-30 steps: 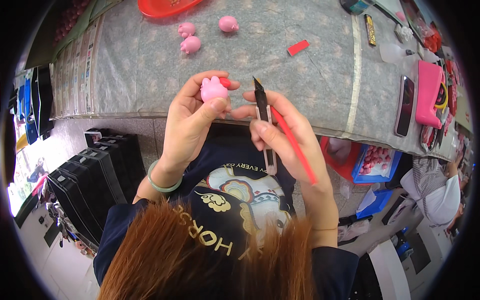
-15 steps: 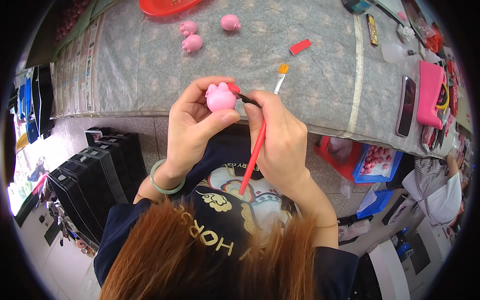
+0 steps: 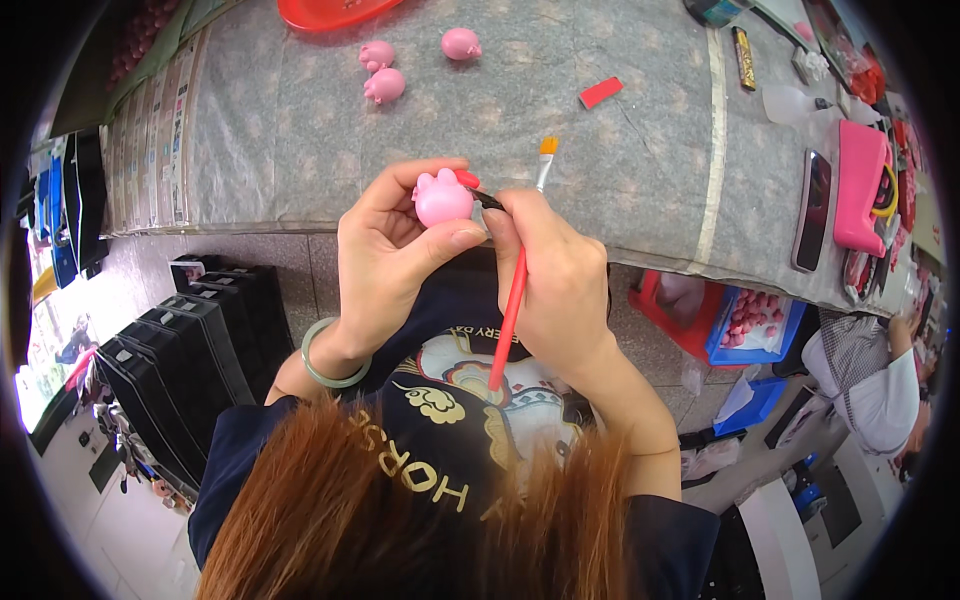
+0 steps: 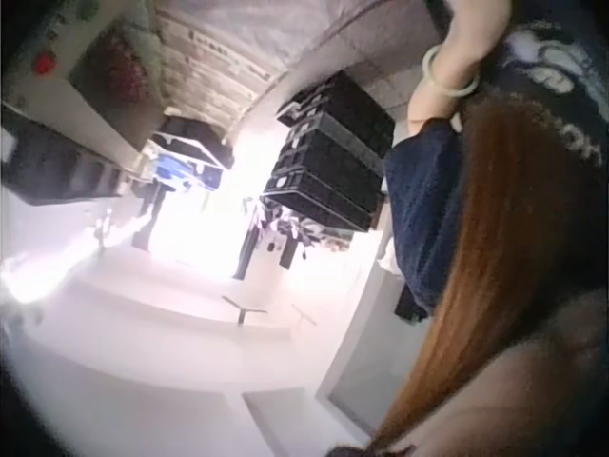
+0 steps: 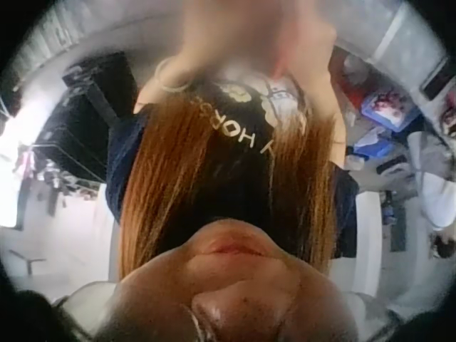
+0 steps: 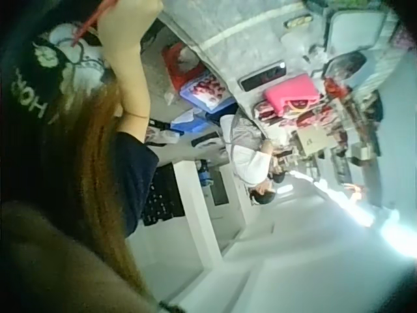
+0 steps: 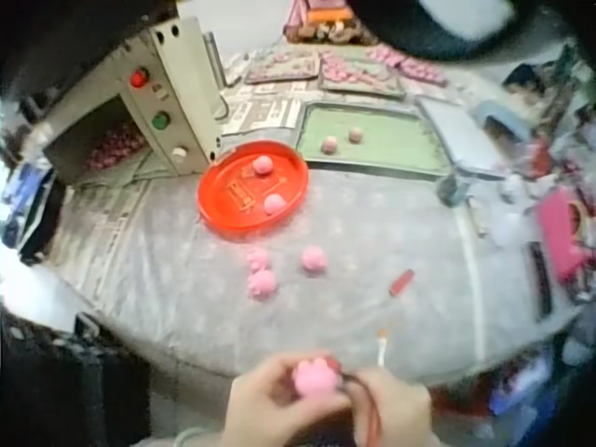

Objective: Painting small pink clay figures at a pottery workbench.

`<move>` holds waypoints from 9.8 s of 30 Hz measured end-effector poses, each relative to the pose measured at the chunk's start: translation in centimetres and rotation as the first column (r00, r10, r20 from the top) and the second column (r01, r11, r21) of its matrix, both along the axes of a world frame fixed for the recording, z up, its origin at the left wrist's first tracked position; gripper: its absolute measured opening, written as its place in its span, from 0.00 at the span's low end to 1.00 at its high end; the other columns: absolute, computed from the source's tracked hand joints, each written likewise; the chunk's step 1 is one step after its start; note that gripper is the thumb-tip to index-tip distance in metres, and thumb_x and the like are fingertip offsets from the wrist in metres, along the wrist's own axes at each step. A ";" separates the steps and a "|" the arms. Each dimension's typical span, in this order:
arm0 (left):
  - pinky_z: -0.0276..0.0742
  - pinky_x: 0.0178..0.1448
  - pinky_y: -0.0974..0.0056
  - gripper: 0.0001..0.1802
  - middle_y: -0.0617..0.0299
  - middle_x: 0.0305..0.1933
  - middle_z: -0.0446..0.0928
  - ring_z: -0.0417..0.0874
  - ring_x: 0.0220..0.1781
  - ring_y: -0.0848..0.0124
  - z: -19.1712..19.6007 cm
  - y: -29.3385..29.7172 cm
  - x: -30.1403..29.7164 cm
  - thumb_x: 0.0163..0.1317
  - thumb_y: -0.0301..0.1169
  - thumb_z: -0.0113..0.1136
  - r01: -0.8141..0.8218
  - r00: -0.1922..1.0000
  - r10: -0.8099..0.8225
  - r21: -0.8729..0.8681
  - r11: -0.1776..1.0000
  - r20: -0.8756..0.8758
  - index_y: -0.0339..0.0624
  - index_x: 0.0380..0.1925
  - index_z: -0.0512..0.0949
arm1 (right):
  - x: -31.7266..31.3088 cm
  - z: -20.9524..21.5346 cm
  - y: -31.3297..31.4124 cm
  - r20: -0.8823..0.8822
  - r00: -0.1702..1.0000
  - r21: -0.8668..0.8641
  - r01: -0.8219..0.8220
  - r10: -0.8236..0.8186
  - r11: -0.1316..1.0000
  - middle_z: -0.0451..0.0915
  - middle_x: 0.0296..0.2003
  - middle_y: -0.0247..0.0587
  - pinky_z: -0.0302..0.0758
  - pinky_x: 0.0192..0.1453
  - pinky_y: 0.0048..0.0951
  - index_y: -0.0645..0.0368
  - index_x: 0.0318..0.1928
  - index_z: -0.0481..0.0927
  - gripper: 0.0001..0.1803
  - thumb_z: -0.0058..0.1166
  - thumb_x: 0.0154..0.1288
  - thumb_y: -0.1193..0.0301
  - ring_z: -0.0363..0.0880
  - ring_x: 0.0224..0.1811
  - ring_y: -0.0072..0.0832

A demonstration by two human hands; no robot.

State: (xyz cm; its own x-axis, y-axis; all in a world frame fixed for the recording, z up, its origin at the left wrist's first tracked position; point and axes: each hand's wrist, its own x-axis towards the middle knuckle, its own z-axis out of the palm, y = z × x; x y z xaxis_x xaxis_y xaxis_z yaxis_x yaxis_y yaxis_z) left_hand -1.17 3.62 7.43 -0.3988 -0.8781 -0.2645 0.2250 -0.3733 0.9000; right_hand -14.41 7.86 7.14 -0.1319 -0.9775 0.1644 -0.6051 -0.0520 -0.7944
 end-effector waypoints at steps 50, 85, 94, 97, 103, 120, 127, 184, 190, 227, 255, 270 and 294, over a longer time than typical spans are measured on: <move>0.72 0.49 0.72 0.23 0.58 0.45 0.72 0.74 0.44 0.77 -1.4 0.1 0.3 0.49 0.18 0.61 0.115 0.989 -0.099 -0.154 0.981 0.109 0.33 0.47 0.68 | -2.6 1.0 -0.4 0.479 0.877 0.416 -0.261 0.034 0.871 0.71 0.17 0.31 0.56 0.18 0.17 0.64 0.33 0.73 0.10 0.42 0.66 0.71 0.60 0.14 0.14; 0.70 0.51 0.71 0.21 0.60 0.42 0.72 0.72 0.46 0.76 -1.8 0.4 -0.3 0.51 0.21 0.61 -0.066 0.997 0.071 -0.116 0.991 0.041 0.32 0.46 0.69 | -0.6 -1.0 -0.4 0.136 0.990 0.027 0.030 -0.034 0.999 0.72 0.18 0.40 0.65 0.24 0.26 0.61 0.37 0.79 0.09 0.56 0.53 0.78 0.65 0.19 0.28; 0.72 0.49 0.72 0.20 0.59 0.42 0.73 0.74 0.43 0.76 -1.5 0.1 -0.5 0.52 0.21 0.61 -0.079 0.996 0.081 0.062 0.995 -0.038 0.32 0.46 0.68 | -0.1 -2.1 -0.2 -0.014 0.997 -0.148 0.073 -0.076 0.986 0.76 0.24 0.42 0.67 0.28 0.26 0.61 0.39 0.79 0.12 0.56 0.52 0.79 0.69 0.24 0.29; 0.72 0.49 0.72 0.20 0.59 0.42 0.73 0.74 0.43 0.76 -1.7 0.0 -0.6 0.52 0.21 0.61 -0.101 0.992 0.108 0.092 0.991 -0.071 0.31 0.45 0.68 | 0.0 -2.3 -0.3 -0.084 0.992 -0.200 0.075 -0.093 0.977 0.77 0.27 0.43 0.68 0.30 0.25 0.63 0.40 0.79 0.12 0.55 0.53 0.80 0.70 0.25 0.28; 0.71 0.48 0.75 0.21 0.61 0.43 0.71 0.73 0.43 0.79 -1.5 -0.2 -0.6 0.52 0.19 0.59 -0.086 0.992 0.094 0.092 0.992 -0.080 0.33 0.48 0.68 | 0.3 -2.6 -0.4 -0.161 0.976 -0.312 0.088 -0.144 0.946 0.78 0.28 0.43 0.68 0.30 0.26 0.62 0.41 0.79 0.15 0.56 0.49 0.81 0.70 0.25 0.31; 0.71 0.49 0.74 0.21 0.59 0.44 0.72 0.73 0.44 0.77 -1.8 -0.3 -1.0 0.53 0.20 0.59 -0.103 0.994 0.107 0.116 0.988 -0.030 0.32 0.47 0.68 | 0.5 -4.2 -0.5 -0.211 0.952 -0.405 0.123 -0.223 0.906 0.78 0.28 0.43 0.67 0.28 0.25 0.61 0.41 0.80 0.19 0.59 0.44 0.83 0.67 0.23 0.29; 0.71 0.50 0.73 0.21 0.58 0.44 0.72 0.74 0.45 0.76 -2.2 -0.4 -0.9 0.53 0.20 0.59 -0.114 0.993 0.120 0.172 0.978 -0.023 0.32 0.48 0.68 | -0.1 -4.6 -0.9 -0.226 0.940 -0.455 0.132 -0.257 0.881 0.77 0.27 0.41 0.68 0.29 0.26 0.60 0.39 0.80 0.18 0.61 0.42 0.81 0.70 0.25 0.31; 0.69 0.50 0.73 0.21 0.60 0.44 0.71 0.73 0.44 0.76 -1.9 -0.2 -0.7 0.54 0.20 0.57 -0.089 0.993 0.096 0.096 0.991 -0.071 0.32 0.49 0.67 | -0.8 -1.5 -0.7 0.048 0.998 -0.011 0.044 -0.044 0.999 0.78 0.28 0.40 0.68 0.34 0.20 0.63 0.40 0.79 0.11 0.54 0.54 0.81 0.72 0.29 0.22; 0.69 0.51 0.73 0.21 0.61 0.44 0.71 0.73 0.44 0.77 -1.6 0.2 -0.9 0.54 0.20 0.57 -0.126 0.985 0.143 0.153 0.980 -0.101 0.32 0.49 0.67 | -0.8 -2.2 -1.0 -0.172 0.964 -0.299 0.146 -0.203 0.943 0.79 0.28 0.40 0.68 0.33 0.22 0.64 0.40 0.79 0.10 0.54 0.54 0.80 0.73 0.28 0.22; 0.70 0.49 0.74 0.22 0.60 0.45 0.71 0.73 0.44 0.77 -0.9 -0.2 -0.7 0.53 0.19 0.56 -0.072 0.990 0.087 0.136 0.988 -0.110 0.32 0.50 0.67 | 0.0 -1.6 -0.6 0.132 0.986 -0.067 0.115 -0.105 0.991 0.77 0.25 0.45 0.72 0.26 0.26 0.64 0.35 0.75 0.05 0.53 0.57 0.77 0.78 0.23 0.31; 0.73 0.50 0.71 0.21 0.58 0.44 0.73 0.74 0.45 0.75 -0.6 -0.1 -0.8 0.53 0.21 0.60 -0.080 0.990 0.088 0.077 0.994 -0.107 0.31 0.47 0.68 | 0.1 -1.4 -0.4 0.005 0.993 -0.171 0.119 -0.120 0.978 0.77 0.26 0.46 0.70 0.25 0.28 0.63 0.35 0.75 0.07 0.55 0.54 0.79 0.76 0.22 0.37; 0.70 0.49 0.74 0.21 0.60 0.43 0.73 0.73 0.43 0.78 -0.8 -0.1 -0.6 0.51 0.20 0.60 -0.079 0.997 0.079 0.027 0.997 0.008 0.32 0.47 0.71 | -0.2 -1.4 -0.4 0.029 0.995 -0.139 0.096 -0.092 0.986 0.75 0.23 0.46 0.69 0.23 0.28 0.63 0.35 0.75 0.07 0.55 0.53 0.78 0.73 0.19 0.37; 0.69 0.50 0.73 0.23 0.62 0.42 0.72 0.72 0.43 0.78 -1.0 0.0 -0.7 0.51 0.19 0.61 -0.060 0.998 0.060 -0.057 0.997 -0.001 0.34 0.48 0.68 | -0.2 -1.2 -0.4 0.123 0.990 -0.030 0.075 -0.071 0.997 0.77 0.27 0.49 0.72 0.28 0.29 0.64 0.37 0.75 0.08 0.54 0.55 0.77 0.77 0.25 0.39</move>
